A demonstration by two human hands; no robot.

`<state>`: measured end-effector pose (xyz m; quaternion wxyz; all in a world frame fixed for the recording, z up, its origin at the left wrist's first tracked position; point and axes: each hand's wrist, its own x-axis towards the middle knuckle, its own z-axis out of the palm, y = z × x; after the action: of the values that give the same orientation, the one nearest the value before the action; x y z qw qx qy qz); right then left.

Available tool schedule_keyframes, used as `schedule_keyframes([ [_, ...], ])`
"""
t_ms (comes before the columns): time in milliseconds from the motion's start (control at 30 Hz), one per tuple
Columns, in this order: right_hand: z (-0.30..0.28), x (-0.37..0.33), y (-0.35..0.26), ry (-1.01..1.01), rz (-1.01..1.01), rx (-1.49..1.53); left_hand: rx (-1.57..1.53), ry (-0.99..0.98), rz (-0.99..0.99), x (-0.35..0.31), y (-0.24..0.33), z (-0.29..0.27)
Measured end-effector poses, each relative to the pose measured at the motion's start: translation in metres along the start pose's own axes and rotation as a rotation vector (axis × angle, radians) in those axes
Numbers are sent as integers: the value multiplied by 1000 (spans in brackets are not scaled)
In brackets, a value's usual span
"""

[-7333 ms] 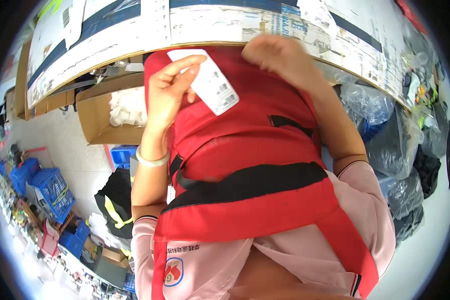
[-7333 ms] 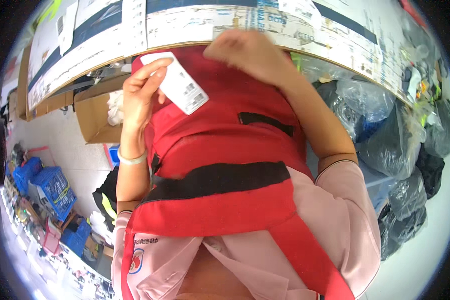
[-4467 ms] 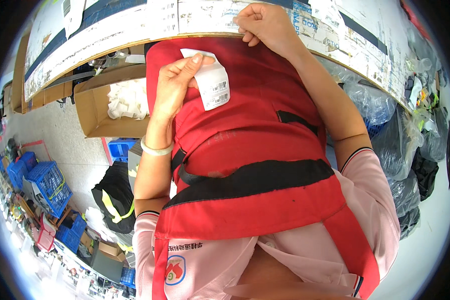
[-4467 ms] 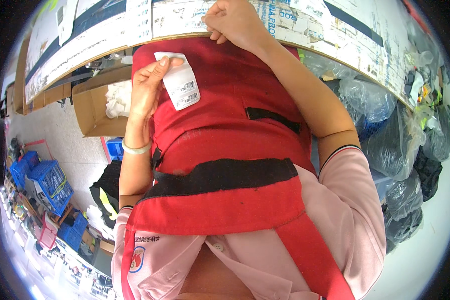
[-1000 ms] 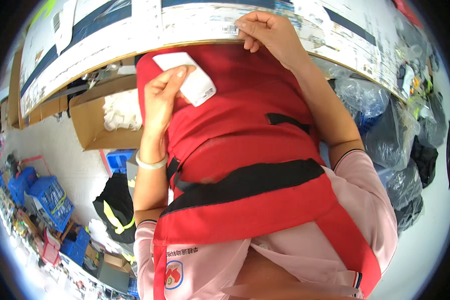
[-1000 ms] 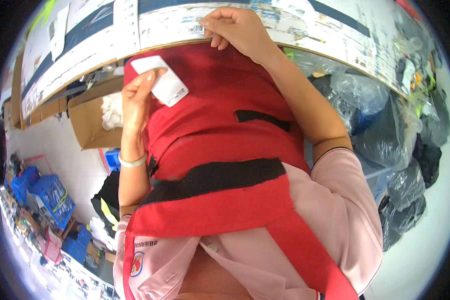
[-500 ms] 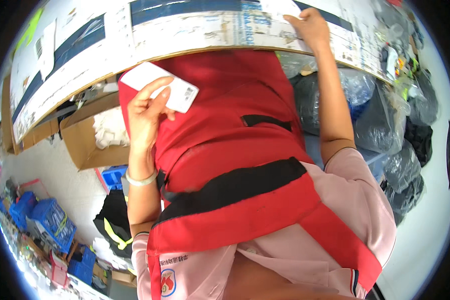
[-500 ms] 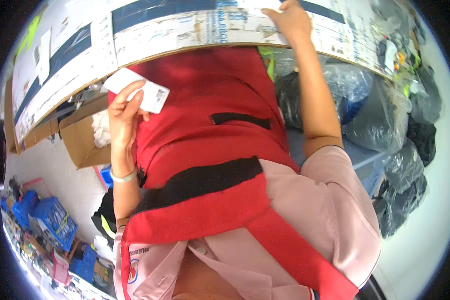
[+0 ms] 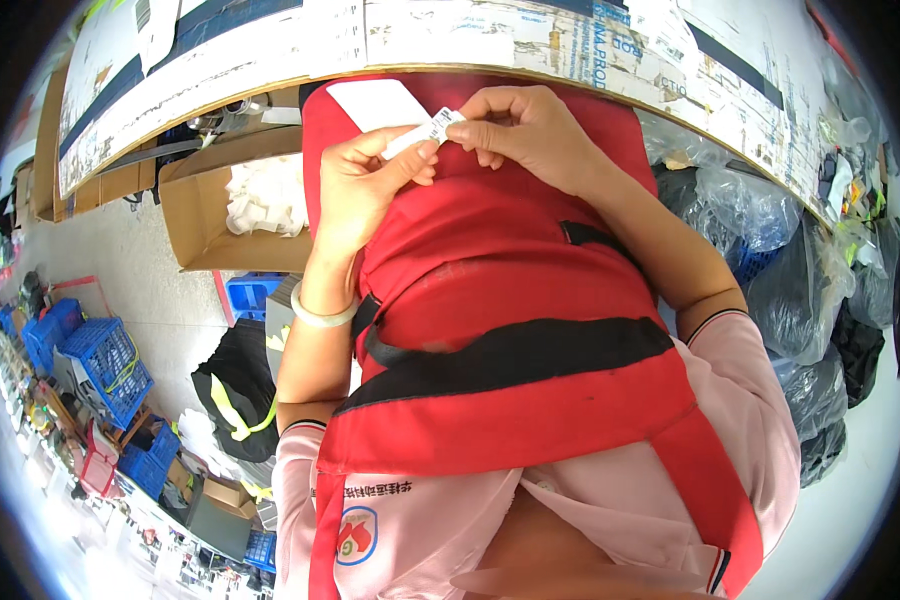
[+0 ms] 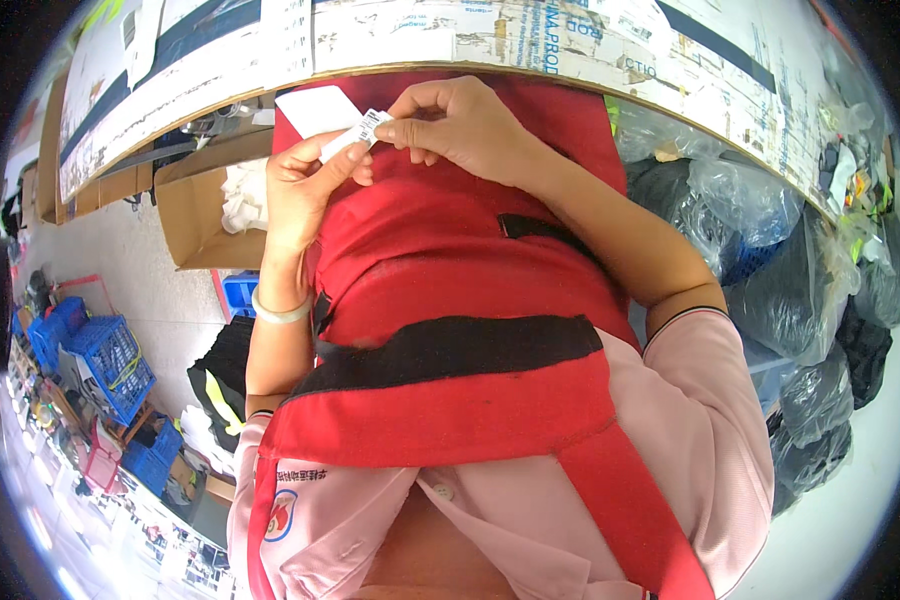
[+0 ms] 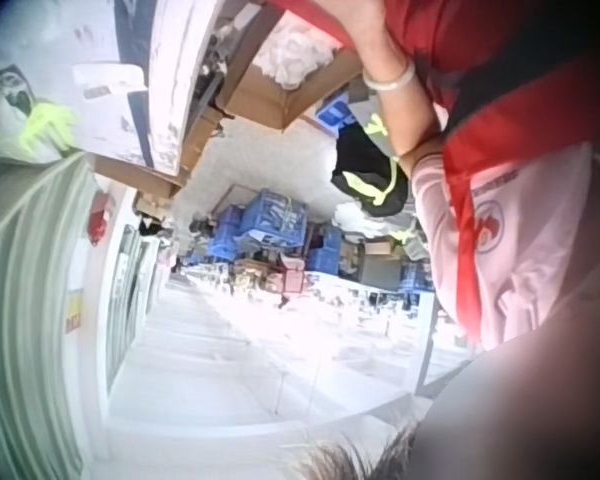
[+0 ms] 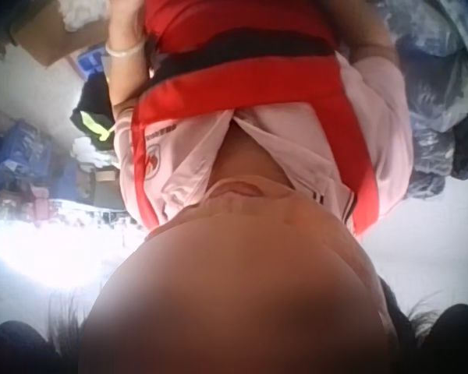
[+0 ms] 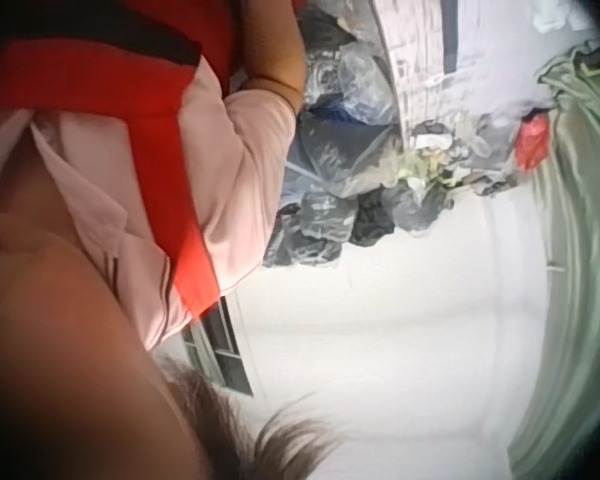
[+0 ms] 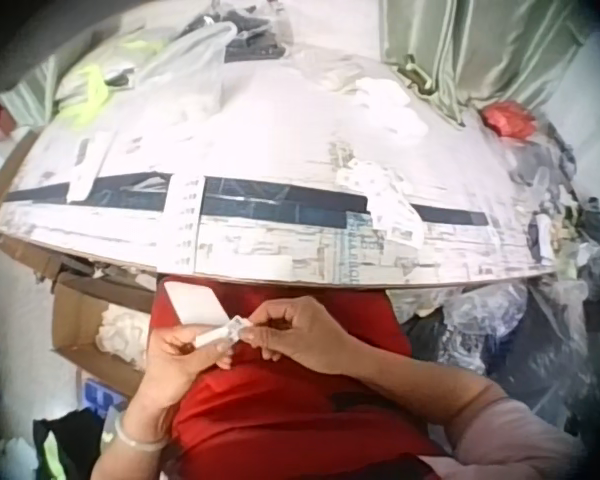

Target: The recorder is peeling and applying labels to a document while working at a warehouse desk.

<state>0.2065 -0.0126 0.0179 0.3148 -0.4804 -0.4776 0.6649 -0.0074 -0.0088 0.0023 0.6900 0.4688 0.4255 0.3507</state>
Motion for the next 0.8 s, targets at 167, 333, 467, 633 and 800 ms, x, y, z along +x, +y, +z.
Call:
schedule_keyframes([
  [167,6,4,2,130,-242,-111,-28,-12,-42,-1,-3,-3],
  [333,-5,7,-4,53,-301,-380,46,-52,-81,1,-7,-7],
  [467,-17,14,-19,200,-54,-243,-131,-63,-135,2,-12,-23],
  [633,-48,38,-11,299,-54,-227,119,42,-7,7,-5,-20],
  [800,-49,46,-12,298,-48,-129,125,49,15,8,-3,-17],
])
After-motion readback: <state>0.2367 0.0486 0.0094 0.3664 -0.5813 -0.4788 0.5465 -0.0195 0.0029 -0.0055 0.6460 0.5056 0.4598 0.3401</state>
